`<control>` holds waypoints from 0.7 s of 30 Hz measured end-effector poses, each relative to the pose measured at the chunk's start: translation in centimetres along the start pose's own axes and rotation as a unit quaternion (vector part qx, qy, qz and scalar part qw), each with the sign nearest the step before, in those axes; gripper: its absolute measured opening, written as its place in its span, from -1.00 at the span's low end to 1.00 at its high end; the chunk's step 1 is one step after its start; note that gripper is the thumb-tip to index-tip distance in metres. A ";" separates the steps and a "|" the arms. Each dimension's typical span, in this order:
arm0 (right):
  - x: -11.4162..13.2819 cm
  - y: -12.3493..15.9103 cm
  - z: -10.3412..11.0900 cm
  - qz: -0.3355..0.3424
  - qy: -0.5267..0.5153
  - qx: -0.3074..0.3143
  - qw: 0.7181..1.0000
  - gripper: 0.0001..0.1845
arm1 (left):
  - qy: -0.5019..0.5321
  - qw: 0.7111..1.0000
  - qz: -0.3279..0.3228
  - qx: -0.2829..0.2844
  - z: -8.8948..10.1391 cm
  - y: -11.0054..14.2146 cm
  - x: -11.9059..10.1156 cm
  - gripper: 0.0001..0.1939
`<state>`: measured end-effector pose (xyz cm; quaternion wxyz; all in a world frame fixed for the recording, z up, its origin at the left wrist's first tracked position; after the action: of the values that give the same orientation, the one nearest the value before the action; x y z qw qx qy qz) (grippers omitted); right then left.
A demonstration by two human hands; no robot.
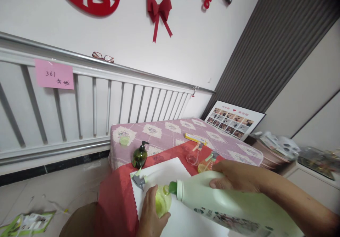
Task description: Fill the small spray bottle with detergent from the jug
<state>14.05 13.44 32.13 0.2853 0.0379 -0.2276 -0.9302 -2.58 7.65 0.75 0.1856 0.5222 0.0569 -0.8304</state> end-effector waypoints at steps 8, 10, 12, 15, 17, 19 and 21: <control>0.4 0.3 -0.1 -0.014 -0.015 0.028 0.999 -0.66 | 0.018 1.000 -0.009 -0.010 0.4 0.1 -0.4 -0.06; 0.5 0.3 -0.1 -0.011 -0.014 0.028 0.999 -0.66 | 0.020 1.000 -0.008 -0.004 0.3 0.2 -0.5 -0.05; 0.3 0.3 -0.1 -0.014 -0.014 0.027 0.999 -0.66 | 0.020 1.000 -0.006 -0.002 0.2 0.3 -0.6 -0.06; 0.0 0.2 -0.3 -0.017 -0.020 0.027 0.999 -0.65 | 0.023 0.999 -0.011 -0.027 0.6 0.4 -0.7 -0.07; 0.0 0.1 -0.3 -0.016 -0.024 0.026 0.999 -0.64 | 0.025 0.999 -0.012 -0.030 0.6 0.4 -0.7 -0.08; -0.1 0.1 -0.3 -0.019 -0.025 0.026 0.999 -0.66 | 0.022 1.000 -0.005 -0.011 0.4 0.3 -0.6 -0.06; 0.1 0.1 -0.3 -0.020 -0.024 0.029 0.999 -0.67 | 0.014 1.000 0.001 0.001 0.2 0.3 -0.4 -0.04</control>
<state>14.09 13.22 31.94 0.2602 0.0281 -0.2605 -0.9293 -2.48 7.43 1.26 0.1846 0.5344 0.0584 -0.8228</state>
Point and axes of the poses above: each hand's wrist, its own y-axis away from the middle knuckle, its own z-axis out of the back of the hand, x = y × z, the point moved 8 cm from there along -y, towards the middle knuckle, and after that the axes turned 7 degrees about z, right-handed, at the moved point
